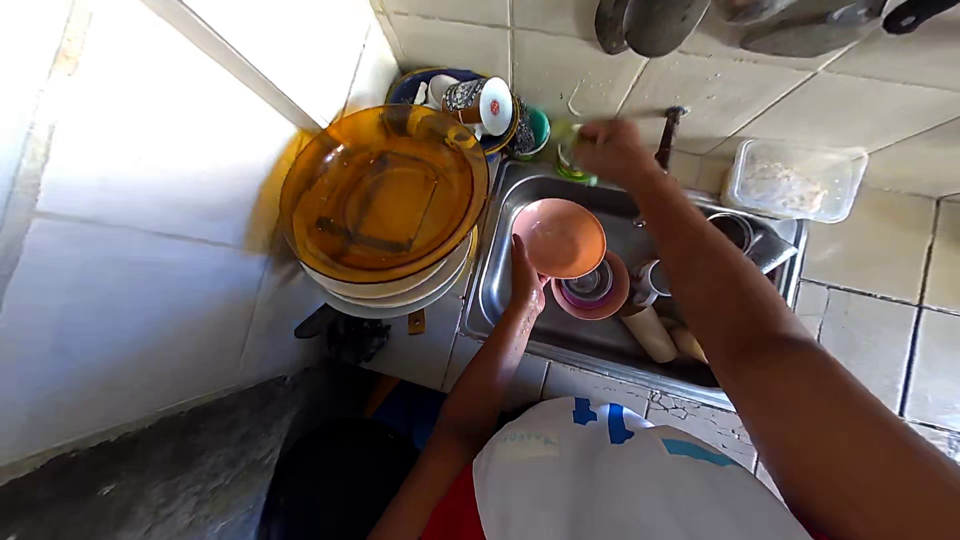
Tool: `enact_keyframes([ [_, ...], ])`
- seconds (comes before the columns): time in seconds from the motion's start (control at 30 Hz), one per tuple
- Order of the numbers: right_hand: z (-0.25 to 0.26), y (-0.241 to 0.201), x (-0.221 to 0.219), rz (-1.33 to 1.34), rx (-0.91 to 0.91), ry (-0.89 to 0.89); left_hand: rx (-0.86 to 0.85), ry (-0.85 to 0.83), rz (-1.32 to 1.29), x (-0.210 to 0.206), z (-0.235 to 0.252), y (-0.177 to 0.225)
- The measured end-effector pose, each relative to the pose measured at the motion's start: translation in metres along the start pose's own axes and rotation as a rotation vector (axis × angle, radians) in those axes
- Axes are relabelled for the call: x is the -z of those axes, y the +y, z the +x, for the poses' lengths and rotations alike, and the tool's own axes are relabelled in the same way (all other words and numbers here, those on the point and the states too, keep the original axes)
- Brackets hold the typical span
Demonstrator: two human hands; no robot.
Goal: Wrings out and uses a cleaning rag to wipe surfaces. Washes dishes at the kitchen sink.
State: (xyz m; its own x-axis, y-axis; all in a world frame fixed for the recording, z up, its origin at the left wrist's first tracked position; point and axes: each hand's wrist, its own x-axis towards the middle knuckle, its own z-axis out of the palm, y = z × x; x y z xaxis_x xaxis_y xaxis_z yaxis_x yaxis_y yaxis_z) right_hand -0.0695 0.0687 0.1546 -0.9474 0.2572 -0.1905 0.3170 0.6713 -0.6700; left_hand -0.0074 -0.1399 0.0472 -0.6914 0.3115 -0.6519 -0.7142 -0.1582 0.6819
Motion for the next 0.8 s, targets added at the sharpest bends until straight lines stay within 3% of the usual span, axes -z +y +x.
enact_keyframes([
  [0.1, -0.082, 0.027, -0.06, -0.059, 0.33, -0.304, -0.041, -0.051, 0.067, 0.007, -0.017, 0.004],
  [0.17, -0.123, 0.037, -0.097, 0.043, 0.413, -0.413, -0.061, -0.047, 0.125, 0.01, -0.027, 0.001],
  [0.23, -0.143, 0.047, -0.126, 0.196, 0.426, -0.269, -0.049, -0.011, 0.208, 0.006, -0.035, -0.007],
  [0.3, -0.148, 0.053, -0.139, 0.206, 0.375, -0.062, -0.036, -0.079, 0.305, 0.002, -0.042, -0.017],
  [0.4, -0.141, 0.077, -0.131, -0.131, 0.258, 0.113, -0.117, -0.089, 0.343, -0.011, -0.041, -0.031],
  [0.5, -0.152, 0.086, -0.114, -0.41, 0.071, -0.089, -0.261, -0.039, 0.368, -0.014, -0.042, -0.028],
  [0.6, -0.186, 0.077, -0.112, -0.284, 0.19, -0.287, -0.359, -0.001, 0.339, -0.016, -0.044, -0.023],
  [0.73, -0.196, 0.068, -0.131, 0.187, 0.308, 0.046, -0.368, -0.076, 0.403, -0.027, -0.054, -0.036],
  [0.8, -0.184, 0.079, -0.13, 0.117, 0.308, 0.263, -0.345, -0.125, 0.396, -0.035, -0.061, -0.043],
])
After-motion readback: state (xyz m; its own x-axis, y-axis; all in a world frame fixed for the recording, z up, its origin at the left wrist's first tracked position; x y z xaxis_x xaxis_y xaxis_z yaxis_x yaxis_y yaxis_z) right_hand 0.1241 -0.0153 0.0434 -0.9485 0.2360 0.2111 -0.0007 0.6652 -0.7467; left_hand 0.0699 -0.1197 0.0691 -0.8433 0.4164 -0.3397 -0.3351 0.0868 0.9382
